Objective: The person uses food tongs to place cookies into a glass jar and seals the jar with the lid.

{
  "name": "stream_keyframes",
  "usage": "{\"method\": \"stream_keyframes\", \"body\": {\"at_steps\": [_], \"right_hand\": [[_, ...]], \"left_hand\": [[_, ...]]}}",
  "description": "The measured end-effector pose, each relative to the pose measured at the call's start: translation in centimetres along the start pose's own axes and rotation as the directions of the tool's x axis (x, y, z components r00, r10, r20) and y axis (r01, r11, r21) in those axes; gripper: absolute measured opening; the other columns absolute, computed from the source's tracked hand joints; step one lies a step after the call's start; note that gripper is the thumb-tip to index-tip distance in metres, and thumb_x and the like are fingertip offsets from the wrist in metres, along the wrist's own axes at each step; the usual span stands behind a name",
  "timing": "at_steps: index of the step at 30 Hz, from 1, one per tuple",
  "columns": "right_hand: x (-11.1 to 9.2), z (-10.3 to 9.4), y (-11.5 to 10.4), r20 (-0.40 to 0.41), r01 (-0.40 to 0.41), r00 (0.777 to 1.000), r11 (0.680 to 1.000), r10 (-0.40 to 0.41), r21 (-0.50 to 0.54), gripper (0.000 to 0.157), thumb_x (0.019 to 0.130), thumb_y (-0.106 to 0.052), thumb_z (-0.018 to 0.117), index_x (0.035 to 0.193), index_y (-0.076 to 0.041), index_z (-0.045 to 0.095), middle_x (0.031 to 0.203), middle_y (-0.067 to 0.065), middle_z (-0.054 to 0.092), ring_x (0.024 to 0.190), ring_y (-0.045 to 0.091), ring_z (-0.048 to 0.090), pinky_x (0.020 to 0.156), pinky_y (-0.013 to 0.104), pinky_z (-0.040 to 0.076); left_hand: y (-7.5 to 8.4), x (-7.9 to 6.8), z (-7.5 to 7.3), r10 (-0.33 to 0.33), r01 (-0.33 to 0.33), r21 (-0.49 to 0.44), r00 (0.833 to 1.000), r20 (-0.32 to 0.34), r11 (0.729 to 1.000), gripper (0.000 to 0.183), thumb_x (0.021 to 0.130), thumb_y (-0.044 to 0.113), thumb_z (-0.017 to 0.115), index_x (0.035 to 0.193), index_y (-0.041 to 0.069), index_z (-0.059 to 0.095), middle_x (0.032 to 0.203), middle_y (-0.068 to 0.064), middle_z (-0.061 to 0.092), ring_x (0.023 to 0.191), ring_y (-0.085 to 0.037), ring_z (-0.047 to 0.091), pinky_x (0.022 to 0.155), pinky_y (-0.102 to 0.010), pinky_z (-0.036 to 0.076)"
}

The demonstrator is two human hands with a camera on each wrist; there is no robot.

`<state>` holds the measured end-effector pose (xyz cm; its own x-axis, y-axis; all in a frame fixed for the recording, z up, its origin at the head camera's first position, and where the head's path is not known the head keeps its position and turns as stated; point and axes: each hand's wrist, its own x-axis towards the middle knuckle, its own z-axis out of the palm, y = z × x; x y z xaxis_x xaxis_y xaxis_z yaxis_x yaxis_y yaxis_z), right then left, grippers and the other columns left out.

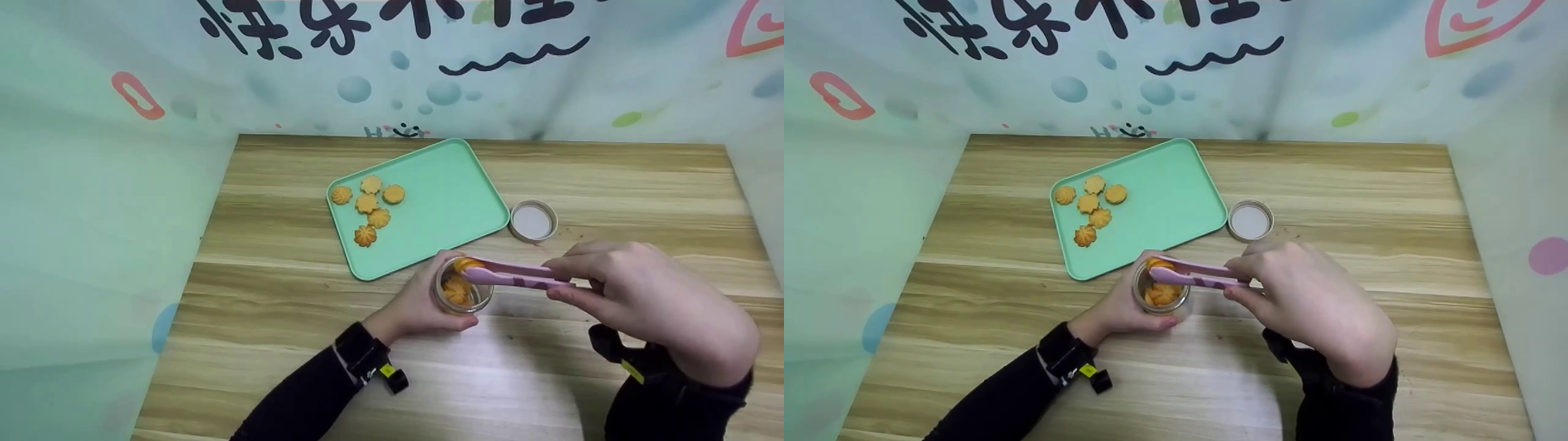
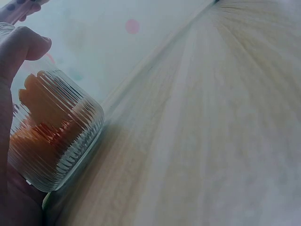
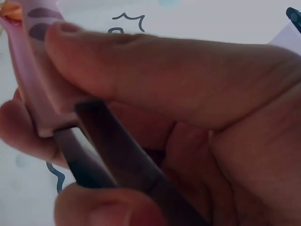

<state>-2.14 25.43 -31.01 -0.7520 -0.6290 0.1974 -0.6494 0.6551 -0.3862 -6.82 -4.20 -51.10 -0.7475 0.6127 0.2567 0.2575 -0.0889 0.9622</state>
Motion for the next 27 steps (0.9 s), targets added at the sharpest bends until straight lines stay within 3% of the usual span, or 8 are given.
{"method": "stream_keyframes", "body": {"at_steps": [11, 19, 27], "right_hand": [[1.2, 0.6, -0.7, 0.097, -0.061, 0.993, 0.998, 0.063, -0.019, 0.007, 0.098, -0.019, 0.083, 0.102, -0.023, 0.080, 0.088, -0.017, 0.065, 0.072, -0.001, 0.055, 0.062, 0.028, 0.052], [1.5, 1.0, -1.2, 0.124, -0.078, 0.989, 0.997, 0.080, -0.017, 0.008, 0.096, -0.019, 0.084, 0.100, -0.025, 0.080, 0.085, -0.017, 0.061, 0.070, 0.001, 0.053, 0.061, 0.029, 0.051], [1.4, 1.1, -1.5, 0.120, -0.062, 0.991, 0.998, 0.064, -0.020, 0.011, 0.096, -0.018, 0.085, 0.097, -0.026, 0.078, 0.084, -0.019, 0.059, 0.069, 0.000, 0.051, 0.061, 0.028, 0.050]], "left_hand": [[0.0, 0.0, 0.0, -0.005, 0.005, -0.016, 1.000, 0.006, 1.000, 0.094, 0.074, 0.015, 0.101, 0.153, 0.022, 0.049, 0.144, 0.002, 0.064, 0.132, -0.020, 0.063, 0.118, -0.042, 0.051], [0.0, 0.0, 0.1, -0.017, 0.017, -0.032, 1.000, 0.006, 0.999, 0.090, 0.077, 0.015, 0.100, 0.152, 0.018, 0.050, 0.144, -0.002, 0.065, 0.131, -0.021, 0.064, 0.116, -0.042, 0.053], [0.2, -0.1, 0.1, -0.044, 0.044, -0.001, 0.999, -0.004, 0.999, 0.090, 0.076, 0.019, 0.101, 0.151, 0.024, 0.050, 0.143, 0.003, 0.065, 0.130, -0.019, 0.065, 0.114, -0.040, 0.054]]}}
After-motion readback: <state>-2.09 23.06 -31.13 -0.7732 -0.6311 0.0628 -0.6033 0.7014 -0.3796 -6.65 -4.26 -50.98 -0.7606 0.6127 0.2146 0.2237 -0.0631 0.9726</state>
